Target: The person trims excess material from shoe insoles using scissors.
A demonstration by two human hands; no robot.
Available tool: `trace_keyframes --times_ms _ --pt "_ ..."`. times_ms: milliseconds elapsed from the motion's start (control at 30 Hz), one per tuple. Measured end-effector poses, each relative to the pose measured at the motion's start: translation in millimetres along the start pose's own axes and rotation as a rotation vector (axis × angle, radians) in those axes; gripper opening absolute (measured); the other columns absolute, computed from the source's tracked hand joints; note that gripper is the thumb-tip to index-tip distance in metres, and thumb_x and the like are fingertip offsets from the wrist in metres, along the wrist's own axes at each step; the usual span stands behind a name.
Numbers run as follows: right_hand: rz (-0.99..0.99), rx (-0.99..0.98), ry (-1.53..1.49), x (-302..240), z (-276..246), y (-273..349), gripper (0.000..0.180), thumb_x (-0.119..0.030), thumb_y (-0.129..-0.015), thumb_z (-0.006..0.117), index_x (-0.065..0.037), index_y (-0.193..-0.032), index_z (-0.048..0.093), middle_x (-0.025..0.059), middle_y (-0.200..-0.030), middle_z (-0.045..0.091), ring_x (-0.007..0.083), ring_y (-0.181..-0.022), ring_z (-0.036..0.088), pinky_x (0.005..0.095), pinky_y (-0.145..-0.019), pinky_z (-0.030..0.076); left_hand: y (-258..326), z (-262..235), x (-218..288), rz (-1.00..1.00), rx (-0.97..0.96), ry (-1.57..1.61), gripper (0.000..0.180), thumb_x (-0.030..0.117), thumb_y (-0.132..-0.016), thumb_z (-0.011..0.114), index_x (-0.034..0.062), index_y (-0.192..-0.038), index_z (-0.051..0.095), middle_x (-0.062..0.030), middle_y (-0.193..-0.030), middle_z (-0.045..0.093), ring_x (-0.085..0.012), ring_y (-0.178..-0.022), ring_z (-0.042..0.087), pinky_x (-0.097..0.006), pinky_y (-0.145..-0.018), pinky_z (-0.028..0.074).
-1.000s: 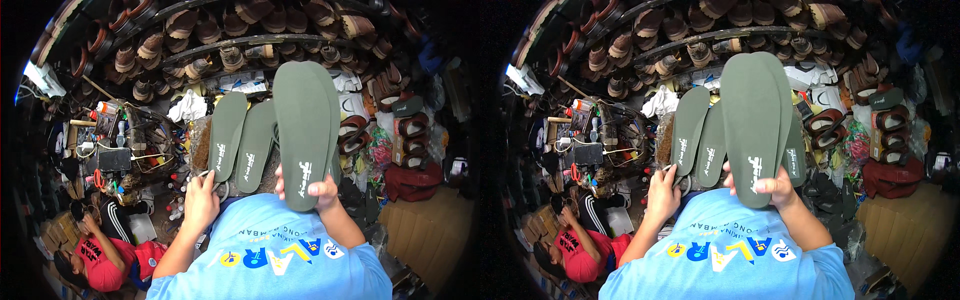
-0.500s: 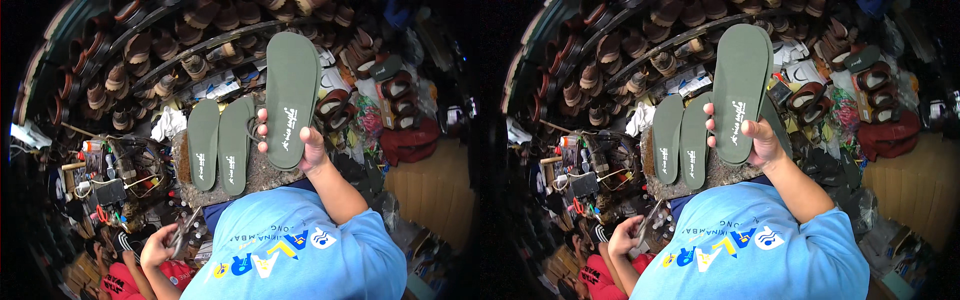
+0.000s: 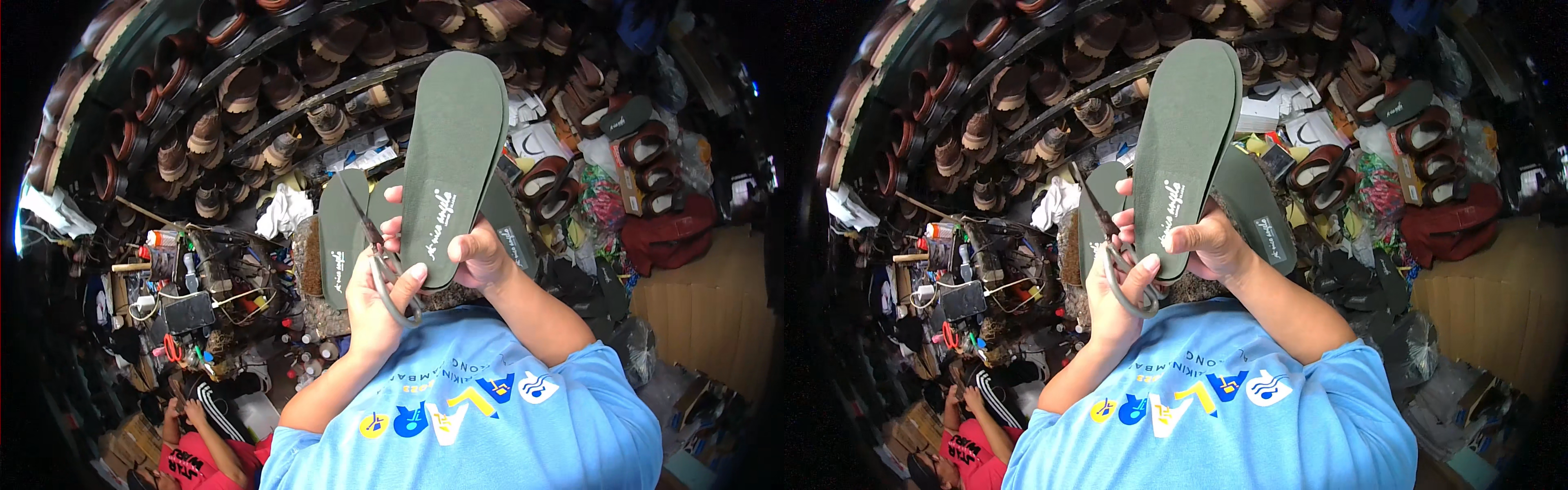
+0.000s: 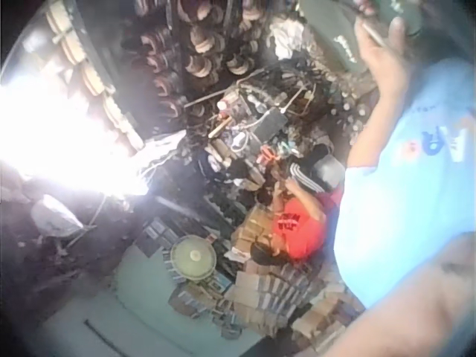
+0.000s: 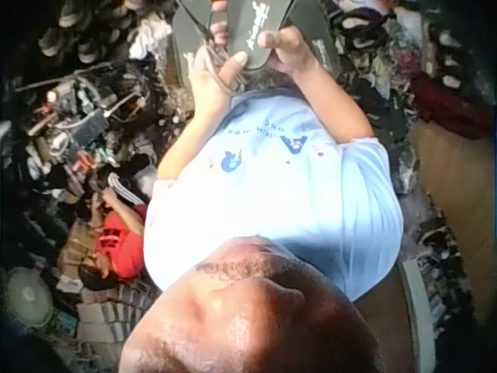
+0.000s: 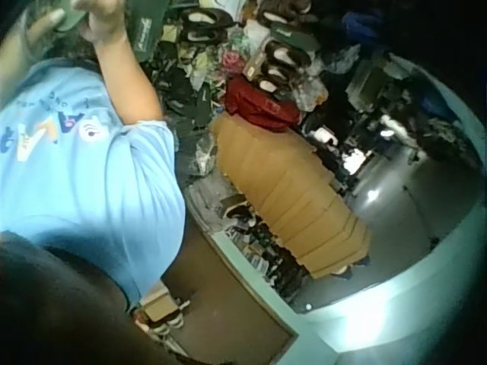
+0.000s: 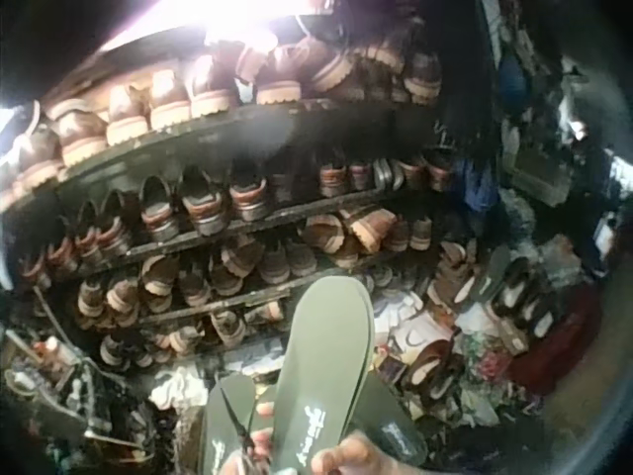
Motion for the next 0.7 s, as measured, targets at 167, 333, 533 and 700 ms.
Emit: trace_keyframes --times_ms 167,333,533,700 --pt "-0.041 0.081 -0.056 -7 2 -2 0.093 -0.045 -0.078 0.079 0.007 -0.142 0.037 0.0217 -0.132 0.056 0.0324 -0.109 0.065 0.0489 -0.095 0.055 1 0 -8 -0.048 0.013 0.005 0.052 -0.004 -0.087 0.069 -0.0004 -0.133 0.047 -0.0079 -0.101 0.064 -0.0128 -0.083 0.065 -0.027 -0.069 0.057" --pt "0.008 0.052 -0.187 -14 -5 -11 0.079 -0.044 -0.084 0.075 0.003 -0.138 0.043 0.0186 -0.128 0.057 0.0295 -0.108 0.065 0.0481 -0.092 0.057 2 1 -7 -0.052 0.019 0.029 0.056 -0.004 -0.087 0.070 -0.0020 -0.136 0.044 -0.0083 -0.102 0.064 -0.0136 -0.087 0.066 -0.028 -0.073 0.058" --pt "-0.051 0.124 -0.153 -14 -3 -19 0.068 -0.043 -0.086 0.073 0.002 -0.132 0.050 0.0160 -0.114 0.063 0.0260 -0.100 0.068 0.0414 -0.091 0.058 9 -5 -16 0.125 0.115 -0.076 0.060 -0.002 -0.087 0.072 -0.0005 -0.137 0.040 -0.0137 -0.115 0.064 -0.0134 -0.092 0.065 -0.027 -0.079 0.056" --pt "-0.079 0.134 -0.219 -13 -4 -23 0.063 -0.040 -0.086 0.074 0.001 -0.128 0.052 0.0144 -0.111 0.062 0.0253 -0.099 0.067 0.0381 -0.091 0.057 11 -13 -18 0.453 0.095 -0.206 0.066 -0.003 -0.087 0.071 0.0012 -0.141 0.033 -0.0223 -0.130 0.059 -0.0140 -0.098 0.064 -0.028 -0.089 0.053"
Point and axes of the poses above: each hand's wrist, its own y-axis away from the middle knuckle, its own z-axis out of the palm, x = y × z, the point moved 2 cm from there along -y, towards the middle knuckle
